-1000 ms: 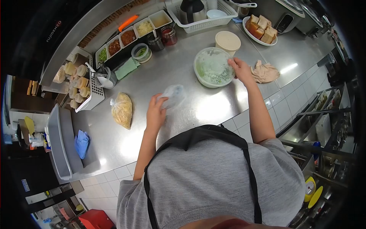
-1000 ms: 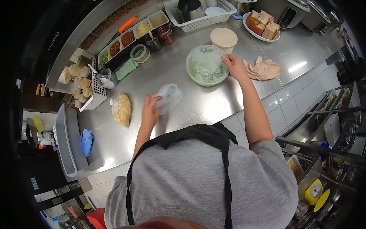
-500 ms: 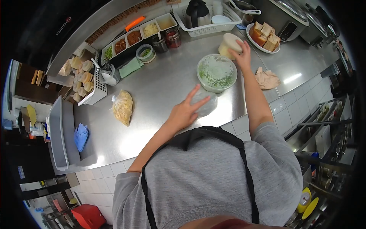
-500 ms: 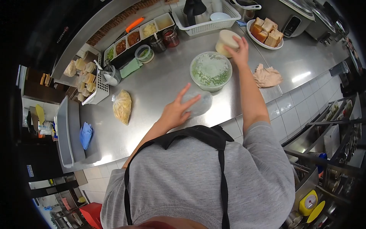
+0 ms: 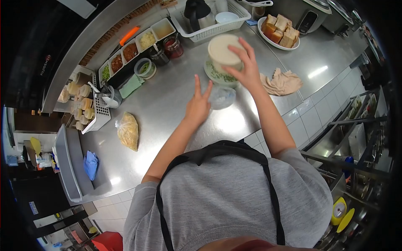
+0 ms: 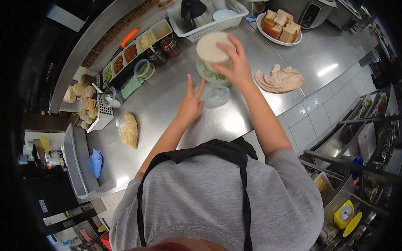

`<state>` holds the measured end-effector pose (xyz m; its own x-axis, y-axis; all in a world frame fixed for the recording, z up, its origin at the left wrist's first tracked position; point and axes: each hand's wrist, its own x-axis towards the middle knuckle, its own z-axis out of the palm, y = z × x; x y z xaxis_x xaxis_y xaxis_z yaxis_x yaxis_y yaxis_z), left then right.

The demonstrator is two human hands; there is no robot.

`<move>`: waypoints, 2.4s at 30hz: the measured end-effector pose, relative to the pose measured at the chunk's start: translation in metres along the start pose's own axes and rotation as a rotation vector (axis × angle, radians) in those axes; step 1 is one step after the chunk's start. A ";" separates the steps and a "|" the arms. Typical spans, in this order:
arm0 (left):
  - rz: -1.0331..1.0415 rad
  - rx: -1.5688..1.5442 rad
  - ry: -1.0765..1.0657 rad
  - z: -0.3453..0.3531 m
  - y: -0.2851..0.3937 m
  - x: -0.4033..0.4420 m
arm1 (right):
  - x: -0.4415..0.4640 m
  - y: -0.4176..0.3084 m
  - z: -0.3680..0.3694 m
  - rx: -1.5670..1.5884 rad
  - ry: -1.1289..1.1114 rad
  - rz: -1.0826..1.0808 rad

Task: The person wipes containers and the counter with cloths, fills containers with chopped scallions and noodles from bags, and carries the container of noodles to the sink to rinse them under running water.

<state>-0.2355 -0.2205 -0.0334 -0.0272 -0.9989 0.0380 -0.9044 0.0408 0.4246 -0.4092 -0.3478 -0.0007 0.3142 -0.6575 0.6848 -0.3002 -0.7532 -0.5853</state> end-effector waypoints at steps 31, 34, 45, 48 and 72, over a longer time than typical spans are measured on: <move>-0.504 0.001 0.906 -0.093 -0.062 -0.241 | -0.111 -0.018 0.114 0.149 -0.517 0.039; -0.557 0.033 0.989 -0.101 -0.058 -0.264 | -0.152 -0.136 0.164 1.062 -1.172 0.741; -0.764 -0.366 1.336 -0.089 -0.055 -0.365 | -0.106 -0.089 0.169 1.109 -0.504 0.703; -0.748 -0.845 1.451 -0.083 -0.051 -0.361 | -0.143 -0.107 0.194 0.560 -0.623 -0.055; -0.346 -0.899 0.705 -0.027 -0.077 -0.220 | -0.077 -0.177 0.127 0.207 -0.851 -0.229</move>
<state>-0.1483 -0.0032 -0.0500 0.6528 -0.7392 0.1657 -0.1877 0.0541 0.9807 -0.2657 -0.1669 -0.0049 0.9308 -0.2228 0.2898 -0.0061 -0.8022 -0.5970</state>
